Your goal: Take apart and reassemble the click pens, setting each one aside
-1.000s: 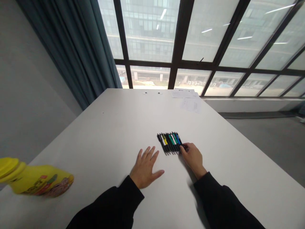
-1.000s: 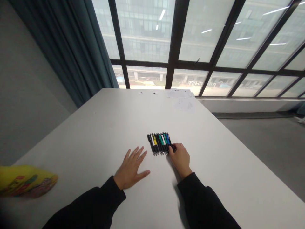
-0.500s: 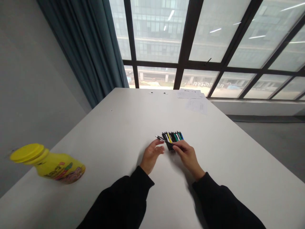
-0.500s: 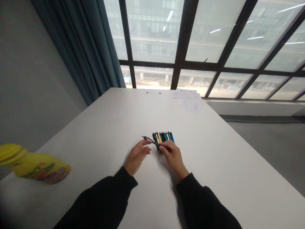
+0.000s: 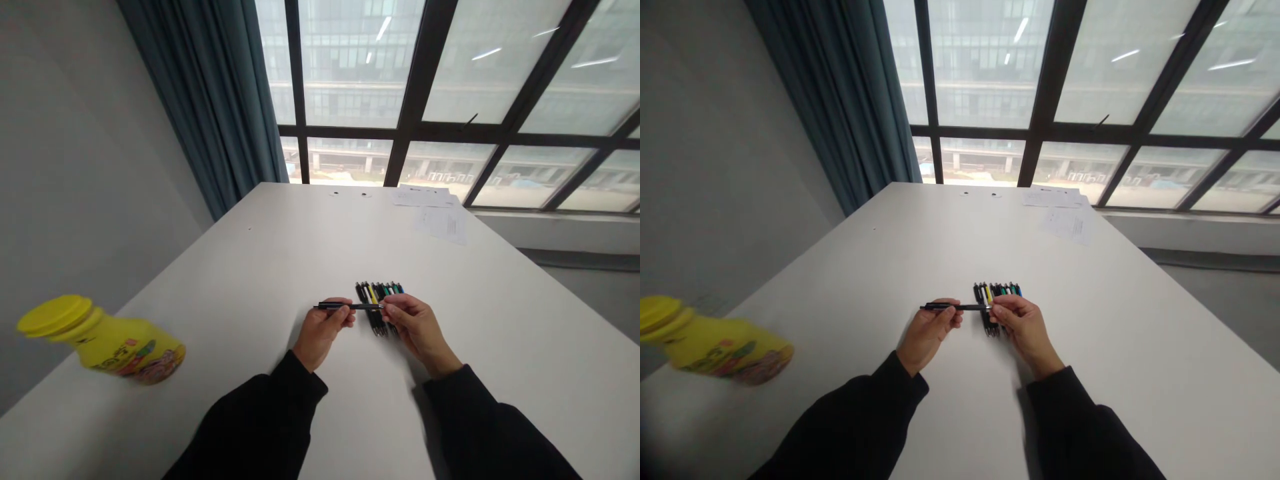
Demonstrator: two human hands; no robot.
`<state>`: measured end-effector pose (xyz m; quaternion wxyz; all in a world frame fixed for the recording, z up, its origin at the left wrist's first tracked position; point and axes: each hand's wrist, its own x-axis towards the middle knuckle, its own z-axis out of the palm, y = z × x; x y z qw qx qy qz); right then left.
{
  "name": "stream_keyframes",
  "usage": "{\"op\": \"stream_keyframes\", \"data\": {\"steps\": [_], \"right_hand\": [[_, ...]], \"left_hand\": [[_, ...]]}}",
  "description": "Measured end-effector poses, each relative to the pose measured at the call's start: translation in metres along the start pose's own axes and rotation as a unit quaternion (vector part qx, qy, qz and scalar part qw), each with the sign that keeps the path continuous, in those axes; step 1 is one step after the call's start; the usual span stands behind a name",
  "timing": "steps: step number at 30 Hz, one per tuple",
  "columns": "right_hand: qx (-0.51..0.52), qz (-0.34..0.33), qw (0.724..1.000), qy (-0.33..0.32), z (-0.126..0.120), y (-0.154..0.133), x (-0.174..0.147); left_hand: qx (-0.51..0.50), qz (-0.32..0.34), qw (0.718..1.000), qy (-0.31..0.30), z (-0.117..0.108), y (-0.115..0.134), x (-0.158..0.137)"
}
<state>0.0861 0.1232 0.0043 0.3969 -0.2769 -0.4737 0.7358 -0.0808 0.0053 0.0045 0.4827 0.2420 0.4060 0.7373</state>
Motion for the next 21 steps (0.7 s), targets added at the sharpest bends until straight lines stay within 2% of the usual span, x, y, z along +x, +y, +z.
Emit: {"op": "stream_keyframes", "data": {"steps": [3,9,16,21], "right_hand": [[-0.025,-0.001,0.999,-0.023,0.002,0.0,-0.008],[-0.049,-0.023,0.998,-0.028,0.004,-0.001,-0.016],[-0.062,-0.043,0.997,0.004,-0.013,-0.01,-0.011],[-0.033,-0.041,0.998,0.034,-0.021,-0.012,-0.01]], "left_hand": [[0.023,-0.003,1.0,-0.021,0.0,-0.003,-0.001],[0.038,-0.008,0.999,-0.038,0.0,-0.003,-0.003],[0.025,0.051,0.998,0.013,-0.003,0.006,0.004],[0.062,0.05,0.997,0.018,-0.006,0.006,0.005]]}}
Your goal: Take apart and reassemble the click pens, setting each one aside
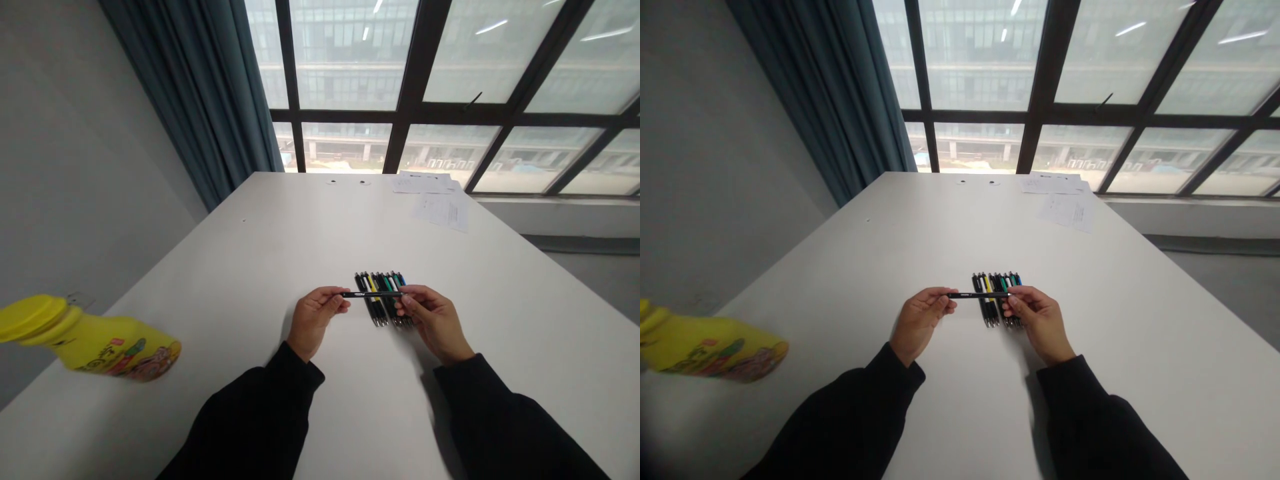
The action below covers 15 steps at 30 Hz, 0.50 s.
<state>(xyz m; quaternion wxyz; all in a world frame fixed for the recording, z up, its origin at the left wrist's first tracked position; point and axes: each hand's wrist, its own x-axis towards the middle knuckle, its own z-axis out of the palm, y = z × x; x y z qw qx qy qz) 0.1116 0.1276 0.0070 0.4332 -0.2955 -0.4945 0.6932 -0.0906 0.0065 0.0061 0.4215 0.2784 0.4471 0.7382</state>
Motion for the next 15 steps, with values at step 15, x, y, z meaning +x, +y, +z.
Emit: {"op": "stream_keyframes", "data": {"steps": [15], "right_hand": [[0.105,0.071,0.992,-0.017,-0.0066,0.0027,0.0016]], "left_hand": [[0.041,0.007,0.999,0.008,-0.0042,-0.0043,0.0004]]}}
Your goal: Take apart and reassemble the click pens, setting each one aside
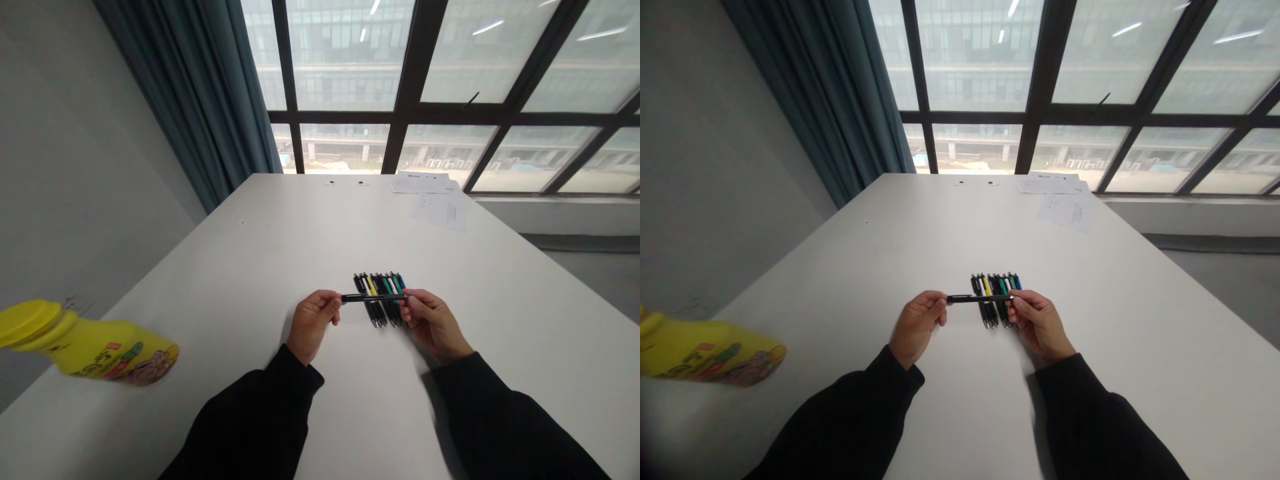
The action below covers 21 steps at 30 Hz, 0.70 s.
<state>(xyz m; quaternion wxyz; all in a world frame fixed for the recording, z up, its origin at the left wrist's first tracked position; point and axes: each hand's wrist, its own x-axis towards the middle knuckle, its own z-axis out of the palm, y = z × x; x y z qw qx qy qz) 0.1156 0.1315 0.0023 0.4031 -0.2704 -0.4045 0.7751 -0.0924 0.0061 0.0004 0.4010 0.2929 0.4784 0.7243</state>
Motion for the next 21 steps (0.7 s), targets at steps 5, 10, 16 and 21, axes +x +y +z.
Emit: {"op": "stream_keyframes", "data": {"steps": [5,10,16,21], "right_hand": [[-0.008,-0.001,1.0,-0.001,0.003,-0.001,-0.0021],[-0.017,0.008,1.0,-0.016,0.0035,-0.0009,-0.0031],[-0.009,0.007,0.999,-0.048,0.0033,0.0012,-0.0025],[-0.007,0.007,0.998,-0.062,0.0034,0.0026,-0.0028]], "left_hand": [[0.01,-0.009,1.0,-0.004,0.0004,0.0044,-0.0018],[0.01,-0.014,1.0,-0.003,0.0017,0.0064,-0.004],[0.017,-0.019,1.0,-0.015,0.0025,0.0068,-0.0052],[0.01,-0.028,0.999,-0.019,0.0032,0.0058,-0.0051]]}}
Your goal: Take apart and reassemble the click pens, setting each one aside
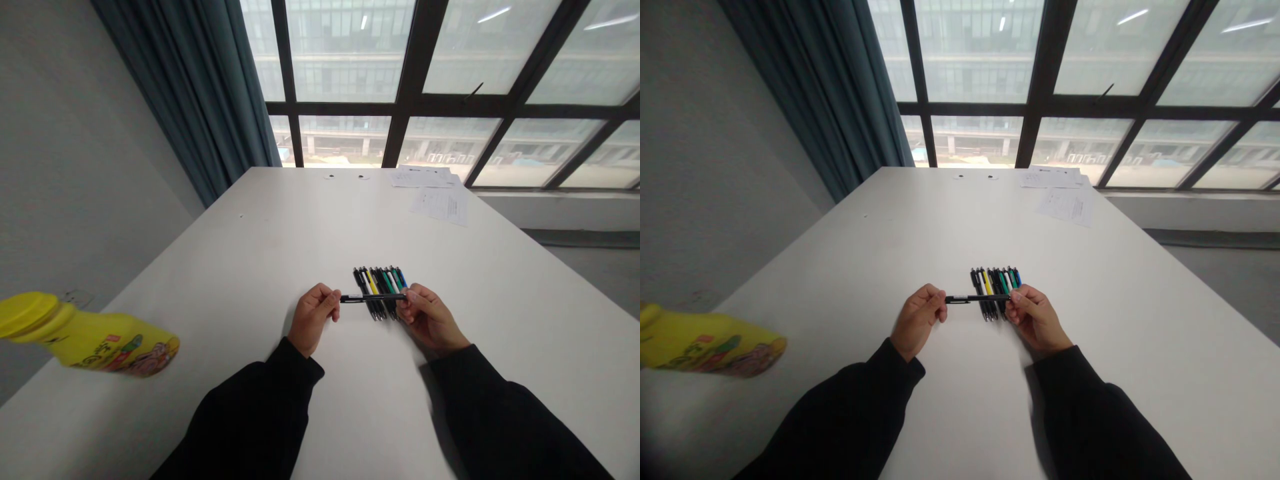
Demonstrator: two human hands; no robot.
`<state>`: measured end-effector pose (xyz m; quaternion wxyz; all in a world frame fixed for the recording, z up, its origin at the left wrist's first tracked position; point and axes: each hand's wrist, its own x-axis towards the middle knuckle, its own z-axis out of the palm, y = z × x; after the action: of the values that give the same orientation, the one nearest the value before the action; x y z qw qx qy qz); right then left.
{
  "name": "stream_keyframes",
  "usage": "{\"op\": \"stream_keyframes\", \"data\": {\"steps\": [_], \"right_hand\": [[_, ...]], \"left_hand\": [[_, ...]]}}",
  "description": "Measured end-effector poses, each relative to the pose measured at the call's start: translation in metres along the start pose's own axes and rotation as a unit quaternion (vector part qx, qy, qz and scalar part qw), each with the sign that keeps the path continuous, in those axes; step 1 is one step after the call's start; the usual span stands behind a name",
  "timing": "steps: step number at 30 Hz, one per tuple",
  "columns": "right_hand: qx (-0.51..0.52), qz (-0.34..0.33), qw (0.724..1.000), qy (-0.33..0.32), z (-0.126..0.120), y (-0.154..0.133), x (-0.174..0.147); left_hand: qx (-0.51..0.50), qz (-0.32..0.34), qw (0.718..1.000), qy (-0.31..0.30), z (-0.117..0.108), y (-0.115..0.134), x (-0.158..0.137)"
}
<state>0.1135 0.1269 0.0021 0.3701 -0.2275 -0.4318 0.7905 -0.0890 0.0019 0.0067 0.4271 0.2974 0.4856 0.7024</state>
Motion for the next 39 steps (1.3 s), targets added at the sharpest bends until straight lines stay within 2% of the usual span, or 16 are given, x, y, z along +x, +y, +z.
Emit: {"op": "stream_keyframes", "data": {"steps": [12,27,30,33,36,39], "right_hand": [[-0.025,0.005,1.0,0.013,0.001,0.002,0.0],[-0.067,0.026,0.997,0.037,0.001,0.0,-0.001],[-0.075,0.027,0.996,0.041,0.003,0.0,-0.001],[-0.082,0.03,0.995,0.039,0.009,0.001,-0.004],[-0.104,0.044,0.994,0.005,0.017,0.005,-0.013],[-0.147,0.052,0.987,-0.044,0.021,0.009,-0.026]], "left_hand": [[0.079,0.003,0.997,-0.021,-0.001,-0.008,0.0],[0.016,-0.003,0.999,-0.034,0.006,-0.005,-0.002],[0.013,0.016,0.997,-0.072,0.004,-0.007,-0.002],[0.043,0.027,0.989,-0.139,0.005,-0.009,-0.005],[0.134,0.002,0.975,-0.179,0.012,-0.006,-0.012],[0.249,0.038,0.944,-0.213,0.021,-0.004,-0.02]]}}
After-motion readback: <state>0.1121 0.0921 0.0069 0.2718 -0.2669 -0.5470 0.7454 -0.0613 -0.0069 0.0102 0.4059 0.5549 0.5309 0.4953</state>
